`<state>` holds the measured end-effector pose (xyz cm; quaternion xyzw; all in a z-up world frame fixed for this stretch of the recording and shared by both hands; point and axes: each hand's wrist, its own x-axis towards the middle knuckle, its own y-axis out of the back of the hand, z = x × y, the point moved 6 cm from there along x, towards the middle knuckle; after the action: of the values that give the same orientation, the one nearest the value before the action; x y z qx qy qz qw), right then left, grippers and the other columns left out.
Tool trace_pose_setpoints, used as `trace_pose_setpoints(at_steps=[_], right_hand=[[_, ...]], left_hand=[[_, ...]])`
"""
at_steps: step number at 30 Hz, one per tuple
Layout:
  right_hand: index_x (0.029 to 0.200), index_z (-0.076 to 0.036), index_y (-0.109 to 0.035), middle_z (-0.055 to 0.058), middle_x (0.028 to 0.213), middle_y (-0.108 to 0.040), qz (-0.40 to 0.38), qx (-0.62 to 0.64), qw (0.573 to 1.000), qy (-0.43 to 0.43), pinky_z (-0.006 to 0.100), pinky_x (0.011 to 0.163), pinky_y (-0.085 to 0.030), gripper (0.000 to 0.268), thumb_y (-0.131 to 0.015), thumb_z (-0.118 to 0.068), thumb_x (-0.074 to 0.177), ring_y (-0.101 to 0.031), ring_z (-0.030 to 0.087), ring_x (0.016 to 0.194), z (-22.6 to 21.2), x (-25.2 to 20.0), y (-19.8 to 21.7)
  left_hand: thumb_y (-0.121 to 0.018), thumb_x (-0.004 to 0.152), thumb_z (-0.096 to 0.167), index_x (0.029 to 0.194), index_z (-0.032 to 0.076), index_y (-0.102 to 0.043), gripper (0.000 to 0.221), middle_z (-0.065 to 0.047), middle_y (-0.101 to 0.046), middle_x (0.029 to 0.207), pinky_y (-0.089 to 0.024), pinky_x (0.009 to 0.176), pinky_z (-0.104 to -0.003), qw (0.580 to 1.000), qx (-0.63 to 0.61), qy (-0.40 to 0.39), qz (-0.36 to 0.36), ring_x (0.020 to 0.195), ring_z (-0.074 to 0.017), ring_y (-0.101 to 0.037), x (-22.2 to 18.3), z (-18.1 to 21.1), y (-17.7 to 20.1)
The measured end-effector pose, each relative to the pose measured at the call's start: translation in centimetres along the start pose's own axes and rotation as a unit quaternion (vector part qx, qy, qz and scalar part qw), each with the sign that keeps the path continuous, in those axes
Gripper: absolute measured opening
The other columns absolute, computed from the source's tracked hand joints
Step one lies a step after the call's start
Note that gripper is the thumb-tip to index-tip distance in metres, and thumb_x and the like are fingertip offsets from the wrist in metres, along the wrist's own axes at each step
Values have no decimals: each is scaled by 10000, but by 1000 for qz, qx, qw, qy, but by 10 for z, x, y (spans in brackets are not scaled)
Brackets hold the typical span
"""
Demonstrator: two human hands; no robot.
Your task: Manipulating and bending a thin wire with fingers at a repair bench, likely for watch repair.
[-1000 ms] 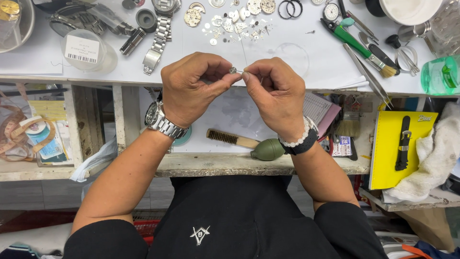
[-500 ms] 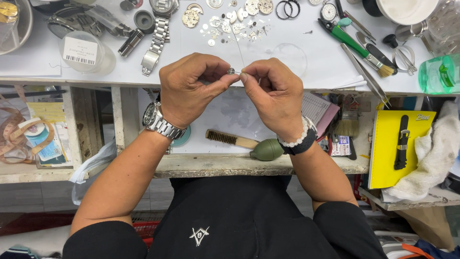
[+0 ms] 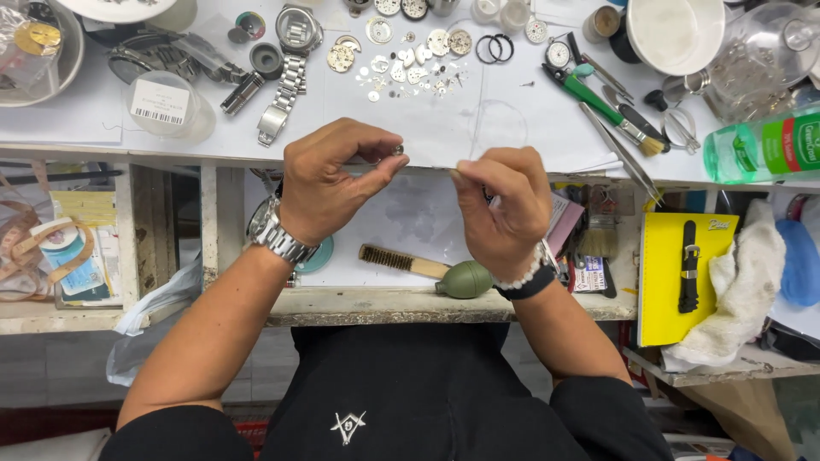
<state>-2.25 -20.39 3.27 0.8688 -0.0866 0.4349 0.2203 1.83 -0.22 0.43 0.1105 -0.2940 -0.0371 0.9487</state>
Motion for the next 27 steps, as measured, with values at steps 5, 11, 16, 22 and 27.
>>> trace_pose_setpoints(at_steps=[5,11,16,22,27], right_hand=[[996,19,-765,105,812,-603,-13,-11,998,-54,261,588,-449,100,-817,11,911,-489,181,709,-1,-24,24],[1013,77,-698,137,836,-549,-54,103,976,-186,332,683,-459,78,-742,39,961,-519,215,724,2,-73,22],[1013,22,-738,108,866,-607,-75,56,992,-82,358,760,-452,108,-773,69,923,-551,226,759,-13,-75,10],[993,-48,-765,85,873,-667,-102,16,995,-12,399,792,-414,67,-781,-11,940,-599,282,770,-9,-82,6],[972,-63,-778,79,872,-696,-98,2,995,33,402,747,-416,49,-774,-23,943,-598,281,738,-7,-86,6]], left_hand=[[-878,849,60,999,81,-795,173,-80,-761,794,-622,645,-293,996,-37,77,-2,697,-200,-741,-20,13,-2],[-825,889,26,1076,62,-769,198,-88,-748,877,-625,701,-259,955,-158,243,-57,791,-134,-725,-71,5,-25],[-791,881,10,1118,9,-754,240,-100,-736,889,-627,692,-264,922,-208,317,-80,818,-122,-715,-90,-2,-38],[-796,860,-11,1112,11,-762,255,-120,-732,877,-627,665,-262,922,-200,316,-100,801,-131,-722,-95,-2,-42],[-778,851,-24,1111,12,-766,263,-132,-731,877,-630,666,-262,923,-196,312,-113,798,-143,-730,-97,-1,-45]])
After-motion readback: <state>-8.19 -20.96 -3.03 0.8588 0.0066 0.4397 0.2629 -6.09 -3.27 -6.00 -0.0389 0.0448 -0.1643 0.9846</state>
